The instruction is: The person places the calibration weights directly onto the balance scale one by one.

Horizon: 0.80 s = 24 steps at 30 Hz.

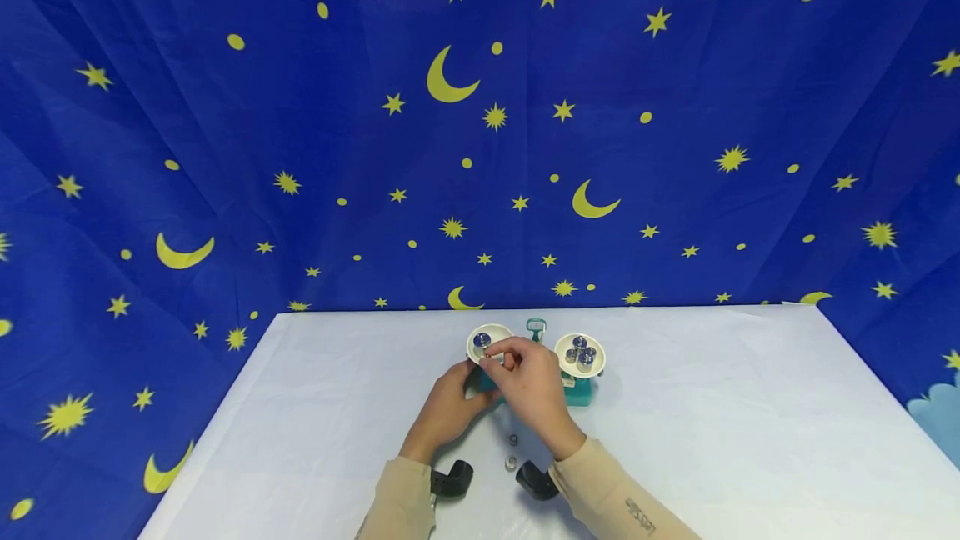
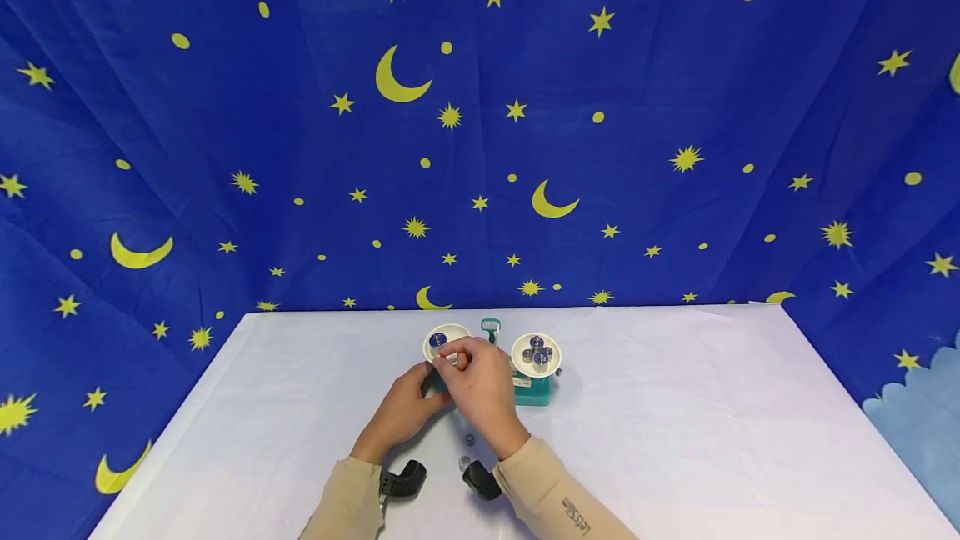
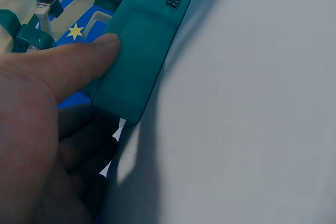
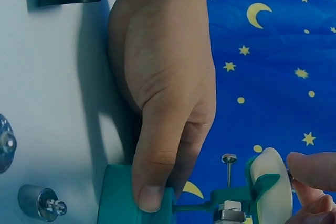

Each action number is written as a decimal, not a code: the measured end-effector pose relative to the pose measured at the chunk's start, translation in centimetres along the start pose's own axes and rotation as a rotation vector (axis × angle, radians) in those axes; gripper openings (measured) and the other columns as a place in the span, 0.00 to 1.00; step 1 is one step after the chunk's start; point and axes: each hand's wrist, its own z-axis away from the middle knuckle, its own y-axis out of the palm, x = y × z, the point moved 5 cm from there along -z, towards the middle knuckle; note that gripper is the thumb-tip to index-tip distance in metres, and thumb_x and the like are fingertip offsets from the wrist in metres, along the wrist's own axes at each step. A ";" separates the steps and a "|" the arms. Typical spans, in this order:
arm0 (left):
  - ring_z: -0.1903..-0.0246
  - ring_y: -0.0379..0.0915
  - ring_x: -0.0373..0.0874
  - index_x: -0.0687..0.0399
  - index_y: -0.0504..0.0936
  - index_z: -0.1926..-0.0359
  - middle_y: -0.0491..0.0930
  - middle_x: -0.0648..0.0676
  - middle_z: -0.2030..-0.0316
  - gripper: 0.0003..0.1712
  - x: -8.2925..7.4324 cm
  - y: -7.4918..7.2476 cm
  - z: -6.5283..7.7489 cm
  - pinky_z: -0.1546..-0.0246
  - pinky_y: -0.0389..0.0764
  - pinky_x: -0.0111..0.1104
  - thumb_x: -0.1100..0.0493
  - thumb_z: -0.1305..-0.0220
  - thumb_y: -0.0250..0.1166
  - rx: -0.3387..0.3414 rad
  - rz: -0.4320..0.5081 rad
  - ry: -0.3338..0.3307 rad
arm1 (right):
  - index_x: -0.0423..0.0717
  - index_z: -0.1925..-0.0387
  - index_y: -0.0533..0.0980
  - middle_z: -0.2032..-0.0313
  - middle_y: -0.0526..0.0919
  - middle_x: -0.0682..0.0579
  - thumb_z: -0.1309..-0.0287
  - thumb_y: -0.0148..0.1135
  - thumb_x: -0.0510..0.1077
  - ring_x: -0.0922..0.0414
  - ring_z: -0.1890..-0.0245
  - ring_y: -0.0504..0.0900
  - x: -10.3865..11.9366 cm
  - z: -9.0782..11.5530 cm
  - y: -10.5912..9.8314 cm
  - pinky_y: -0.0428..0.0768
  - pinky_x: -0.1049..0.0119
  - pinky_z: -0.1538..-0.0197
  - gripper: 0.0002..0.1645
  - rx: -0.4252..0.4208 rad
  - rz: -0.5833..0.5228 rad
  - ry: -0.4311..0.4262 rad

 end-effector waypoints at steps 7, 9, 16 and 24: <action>0.32 0.66 0.57 0.61 0.71 0.30 0.72 0.63 0.34 0.40 0.0 0.1 0.0 0.30 0.66 0.53 0.44 0.36 0.69 -0.004 -0.002 0.003 | 0.48 0.69 0.86 0.82 0.69 0.59 0.46 0.73 0.41 0.63 0.82 0.67 -0.1 0.0 0.0 0.65 0.70 0.77 0.02 0.012 0.023 0.010; 0.32 0.66 0.57 0.61 0.71 0.30 0.72 0.63 0.34 0.40 0.0 0.1 0.0 0.30 0.66 0.52 0.44 0.36 0.69 -0.004 -0.002 0.004 | 0.48 0.69 0.87 0.82 0.69 0.59 0.46 0.73 0.41 0.63 0.81 0.67 -0.1 -0.1 0.0 0.65 0.70 0.76 0.02 0.012 0.033 0.009; 0.32 0.65 0.58 0.62 0.70 0.30 0.72 0.64 0.34 0.41 0.1 0.1 0.1 0.31 0.66 0.53 0.44 0.36 0.69 0.000 -0.003 -0.008 | 0.47 0.68 0.87 0.83 0.70 0.60 0.45 0.71 0.39 0.64 0.82 0.67 -0.1 0.0 0.0 0.65 0.71 0.77 0.02 0.010 0.052 0.000; 0.32 0.65 0.57 0.61 0.70 0.30 0.71 0.63 0.33 0.41 0.1 0.1 0.0 0.30 0.66 0.52 0.44 0.35 0.69 0.008 -0.006 -0.021 | 0.48 0.69 0.88 0.83 0.70 0.60 0.44 0.71 0.39 0.63 0.81 0.68 0.0 0.0 -0.1 0.64 0.72 0.78 0.02 0.005 0.078 -0.002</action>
